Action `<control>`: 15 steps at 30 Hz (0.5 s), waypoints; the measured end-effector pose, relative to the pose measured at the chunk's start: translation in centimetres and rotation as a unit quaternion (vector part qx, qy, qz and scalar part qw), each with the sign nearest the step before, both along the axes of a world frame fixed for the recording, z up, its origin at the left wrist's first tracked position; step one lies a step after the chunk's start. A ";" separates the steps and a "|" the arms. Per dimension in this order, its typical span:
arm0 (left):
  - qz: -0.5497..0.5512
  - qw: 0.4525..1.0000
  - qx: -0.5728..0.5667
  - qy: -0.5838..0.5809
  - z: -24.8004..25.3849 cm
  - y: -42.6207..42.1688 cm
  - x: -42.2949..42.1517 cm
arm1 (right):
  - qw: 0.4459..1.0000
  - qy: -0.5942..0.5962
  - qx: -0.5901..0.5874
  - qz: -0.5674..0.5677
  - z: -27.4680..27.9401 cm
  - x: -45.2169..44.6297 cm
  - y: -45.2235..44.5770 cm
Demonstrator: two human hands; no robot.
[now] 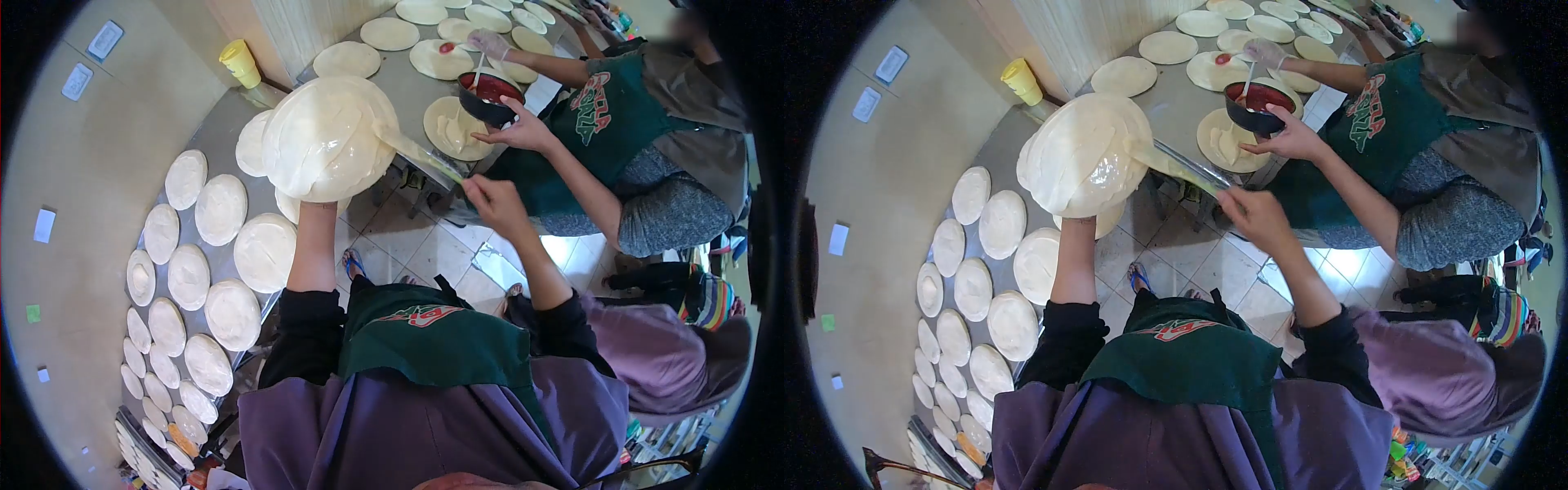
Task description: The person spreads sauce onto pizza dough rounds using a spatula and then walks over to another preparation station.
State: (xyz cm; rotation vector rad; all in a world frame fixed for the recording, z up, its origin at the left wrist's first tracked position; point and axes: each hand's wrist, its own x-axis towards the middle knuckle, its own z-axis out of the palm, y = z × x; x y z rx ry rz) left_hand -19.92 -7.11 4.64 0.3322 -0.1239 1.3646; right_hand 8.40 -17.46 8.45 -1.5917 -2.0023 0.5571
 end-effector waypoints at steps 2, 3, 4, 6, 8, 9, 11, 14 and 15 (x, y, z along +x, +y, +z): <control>0.004 1.000 0.000 -0.003 0.3 -0.3 0.3 | 0.997 0.068 -0.017 0.008 -0.7 -0.9 -2.1; 0.008 1.000 0.001 -0.003 0.2 -0.5 0.5 | 0.997 0.067 -0.004 0.024 -1.3 -1.5 -3.1; 0.011 1.000 0.001 -0.005 0.3 -0.8 0.6 | 0.997 0.065 0.007 0.040 -1.9 -2.0 -4.0; 0.017 1.000 -0.001 -0.008 0.4 -1.3 0.7 | 0.997 0.014 -0.007 0.076 -1.5 -3.2 -5.4; 0.025 1.000 -0.002 -0.007 0.8 -1.9 0.8 | 0.996 0.030 -0.014 0.087 -0.5 -3.6 -5.9; 0.027 1.000 -0.001 -0.008 0.9 -2.2 0.7 | 0.995 0.030 -0.015 0.091 0.0 -3.5 -5.9; 0.030 1.000 -0.001 -0.008 1.2 -3.0 0.4 | 0.994 0.093 0.010 0.052 1.0 -3.5 -5.1; 0.037 0.999 0.000 -0.011 1.6 -4.2 0.1 | 0.995 0.084 0.057 -0.011 2.1 -3.1 -3.9; 0.040 0.999 0.000 -0.011 1.6 -4.5 0.0 | 0.996 0.061 0.054 -0.023 2.3 -3.2 -3.8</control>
